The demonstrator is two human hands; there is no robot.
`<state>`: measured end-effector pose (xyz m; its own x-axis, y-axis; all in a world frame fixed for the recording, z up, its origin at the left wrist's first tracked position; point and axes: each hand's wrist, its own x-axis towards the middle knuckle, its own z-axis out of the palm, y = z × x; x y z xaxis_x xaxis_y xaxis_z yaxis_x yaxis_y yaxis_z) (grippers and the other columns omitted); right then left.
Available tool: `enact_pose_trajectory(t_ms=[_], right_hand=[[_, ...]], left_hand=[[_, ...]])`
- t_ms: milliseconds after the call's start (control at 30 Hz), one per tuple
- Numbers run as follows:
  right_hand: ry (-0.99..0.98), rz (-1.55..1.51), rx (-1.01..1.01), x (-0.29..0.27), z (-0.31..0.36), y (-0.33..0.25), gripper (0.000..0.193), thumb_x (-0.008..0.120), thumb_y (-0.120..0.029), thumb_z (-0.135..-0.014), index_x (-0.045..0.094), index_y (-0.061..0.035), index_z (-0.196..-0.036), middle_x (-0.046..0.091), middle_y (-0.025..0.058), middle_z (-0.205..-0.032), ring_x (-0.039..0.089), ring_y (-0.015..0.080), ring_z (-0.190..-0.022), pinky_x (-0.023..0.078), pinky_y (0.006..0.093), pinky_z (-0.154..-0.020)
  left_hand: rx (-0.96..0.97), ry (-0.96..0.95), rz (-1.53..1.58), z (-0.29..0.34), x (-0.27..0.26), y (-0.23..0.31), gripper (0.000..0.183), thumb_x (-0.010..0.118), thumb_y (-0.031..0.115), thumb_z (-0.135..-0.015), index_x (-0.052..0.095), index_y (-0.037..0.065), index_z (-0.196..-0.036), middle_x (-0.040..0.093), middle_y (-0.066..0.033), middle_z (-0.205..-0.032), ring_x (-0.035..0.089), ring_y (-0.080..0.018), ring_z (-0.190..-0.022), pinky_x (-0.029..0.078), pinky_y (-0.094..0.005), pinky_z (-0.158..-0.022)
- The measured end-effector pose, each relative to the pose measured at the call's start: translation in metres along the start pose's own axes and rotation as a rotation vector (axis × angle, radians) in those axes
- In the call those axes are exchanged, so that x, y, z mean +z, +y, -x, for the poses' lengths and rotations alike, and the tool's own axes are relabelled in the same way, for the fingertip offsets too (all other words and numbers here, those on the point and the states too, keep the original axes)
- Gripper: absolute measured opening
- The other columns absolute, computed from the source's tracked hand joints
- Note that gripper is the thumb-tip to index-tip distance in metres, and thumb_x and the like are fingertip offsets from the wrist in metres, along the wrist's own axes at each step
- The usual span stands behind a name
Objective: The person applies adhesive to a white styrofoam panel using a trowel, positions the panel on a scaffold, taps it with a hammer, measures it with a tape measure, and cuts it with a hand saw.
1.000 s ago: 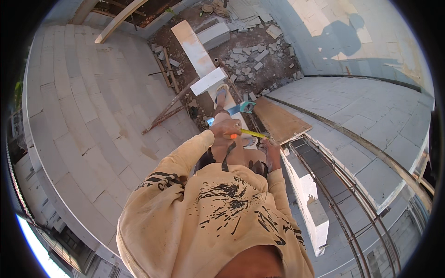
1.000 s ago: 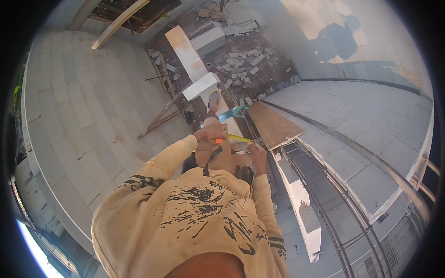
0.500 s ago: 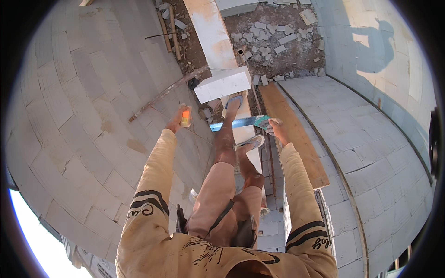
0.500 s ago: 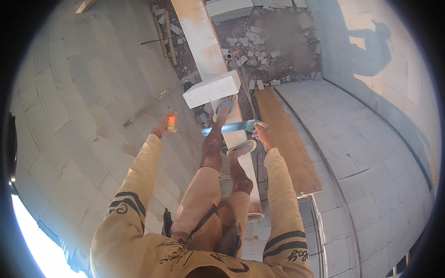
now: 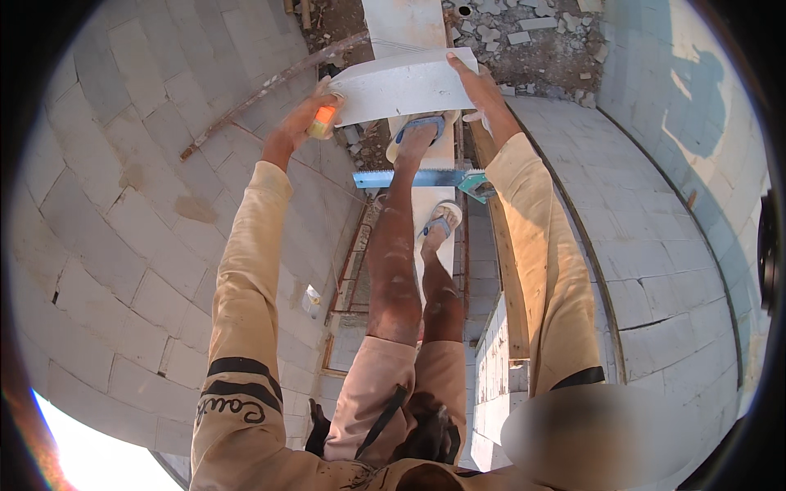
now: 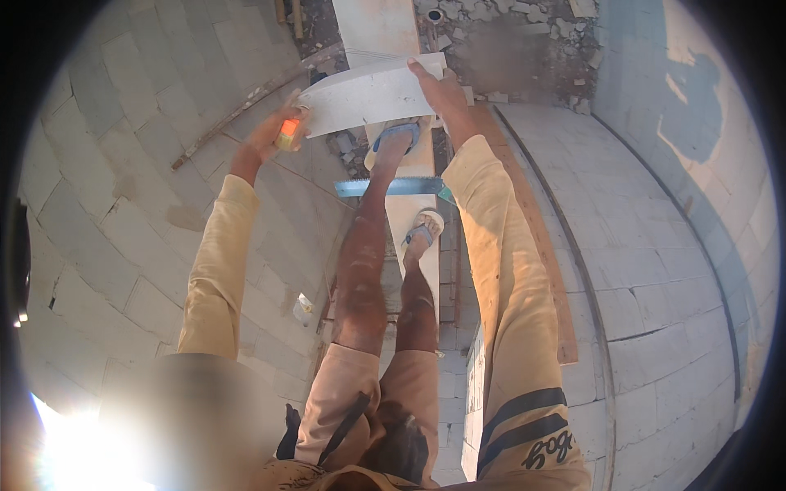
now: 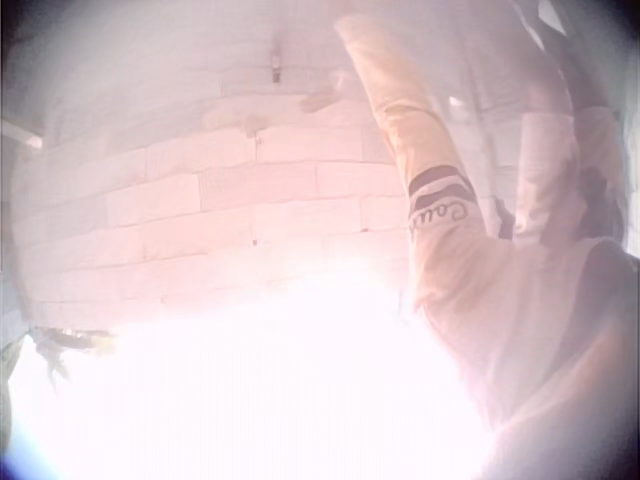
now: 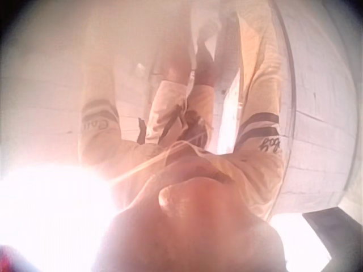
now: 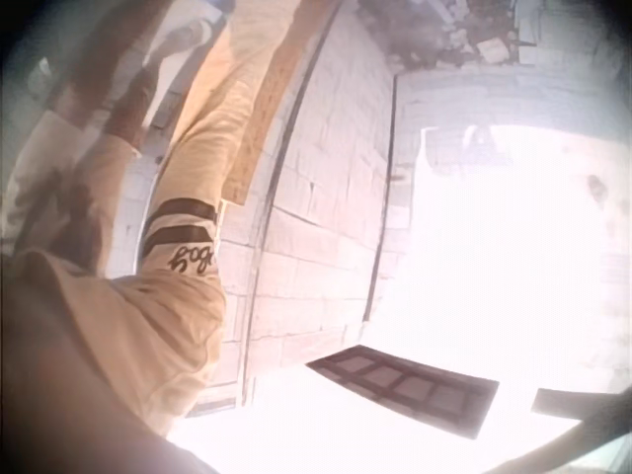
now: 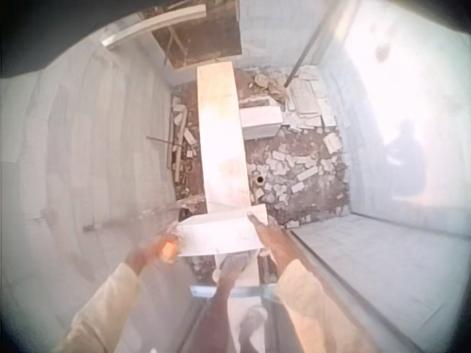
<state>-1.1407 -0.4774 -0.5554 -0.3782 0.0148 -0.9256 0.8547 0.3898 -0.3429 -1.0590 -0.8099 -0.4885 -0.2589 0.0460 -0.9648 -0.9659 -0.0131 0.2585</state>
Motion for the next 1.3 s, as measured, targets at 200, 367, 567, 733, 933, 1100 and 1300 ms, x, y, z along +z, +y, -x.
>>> enact_pose_trajectory(t_ms=[200, 367, 567, 733, 933, 1100, 1300], right_hand=[[0.137, 0.117, -0.225, 0.008, -0.05, 0.035, 0.092, 0.072, -0.068, -0.084, 0.054, -0.002, -0.145, 0.063, 0.0236, -0.138, 0.063, 0.0375, -0.126, 0.05, 0.0451, -0.105], [0.257, 0.149, -0.409, 0.017, -0.033, 0.021, 0.091, 0.073, -0.069, -0.085, 0.052, -0.005, -0.147, 0.066, 0.0184, -0.133, 0.067, 0.0315, -0.117, 0.055, 0.0454, -0.097], [0.184, 0.204, -0.439, 0.008, -0.068, 0.031, 0.097, 0.07, -0.07, -0.088, 0.033, -0.0146, -0.158, 0.059, 0.0181, -0.14, 0.066, 0.0364, -0.115, 0.056, 0.0586, -0.09], [0.288, 0.271, -0.523, -0.011, -0.1, 0.051, 0.085, 0.066, -0.07, -0.09, 0.044, -0.0124, -0.149, 0.062, 0.0187, -0.135, 0.065, 0.0363, -0.116, 0.055, 0.0544, -0.093], [0.33, 0.669, -0.828, -0.001, -0.011, 0.036, 0.063, 0.061, -0.058, -0.099, 0.063, -0.0037, -0.131, 0.067, 0.0127, -0.125, 0.065, 0.0278, -0.111, 0.051, 0.0453, -0.095], [0.038, -0.07, -0.592, 0.005, 0.016, 0.11, 0.086, 0.068, -0.059, -0.093, 0.034, -0.0198, -0.162, 0.049, 0.0176, -0.152, 0.05, 0.0334, -0.138, 0.046, 0.0521, -0.108], [-0.071, -0.51, -0.464, 0.016, 0.031, 0.19, 0.089, 0.064, -0.055, -0.095, 0.033, -0.0066, -0.162, 0.039, 0.017, -0.163, 0.033, 0.0307, -0.152, 0.023, 0.0451, -0.123]], left_hand=[[0.172, 0.379, -0.406, -0.038, 0.042, -0.022, 0.107, 0.076, 0.041, -0.078, 0.021, 0.008, -0.164, 0.044, -0.0219, -0.154, 0.055, -0.0358, -0.131, 0.045, -0.0462, -0.109], [0.165, 0.468, -0.399, -0.042, 0.043, -0.025, 0.109, 0.077, 0.04, -0.074, 0.023, 0.006, -0.163, 0.052, -0.0243, -0.146, 0.058, -0.0349, -0.127, 0.047, -0.0442, -0.106], [0.201, 0.458, -0.413, -0.057, 0.037, -0.022, 0.095, 0.077, 0.039, -0.074, 0.037, 0.001, -0.151, 0.062, -0.021, -0.128, 0.065, -0.0296, -0.111, 0.053, -0.0406, -0.093], [0.224, 0.376, -0.391, -0.055, 0.053, -0.021, 0.086, 0.078, 0.042, -0.073, 0.045, 0.0, -0.14, 0.065, -0.0183, -0.114, 0.067, -0.0275, -0.098, 0.054, -0.0404, -0.086], [0.292, 0.537, -0.374, -0.034, 0.053, -0.061, 0.102, 0.079, 0.043, -0.071, 0.035, 0.0, -0.153, 0.058, -0.0244, -0.135, 0.063, -0.0338, -0.12, 0.052, -0.043, -0.099], [0.447, 0.541, -0.41, -0.017, 0.079, -0.131, 0.106, 0.078, 0.039, -0.074, 0.025, 0.003, -0.159, 0.052, -0.0305, -0.144, 0.055, -0.0395, -0.134, 0.045, -0.045, -0.111], [0.547, 0.3, -0.134, 0.005, 0.093, -0.227, 0.106, 0.079, 0.029, -0.074, 0.023, 0.002, -0.16, 0.043, -0.0307, -0.153, 0.049, -0.0403, -0.139, 0.036, -0.0452, -0.119]])
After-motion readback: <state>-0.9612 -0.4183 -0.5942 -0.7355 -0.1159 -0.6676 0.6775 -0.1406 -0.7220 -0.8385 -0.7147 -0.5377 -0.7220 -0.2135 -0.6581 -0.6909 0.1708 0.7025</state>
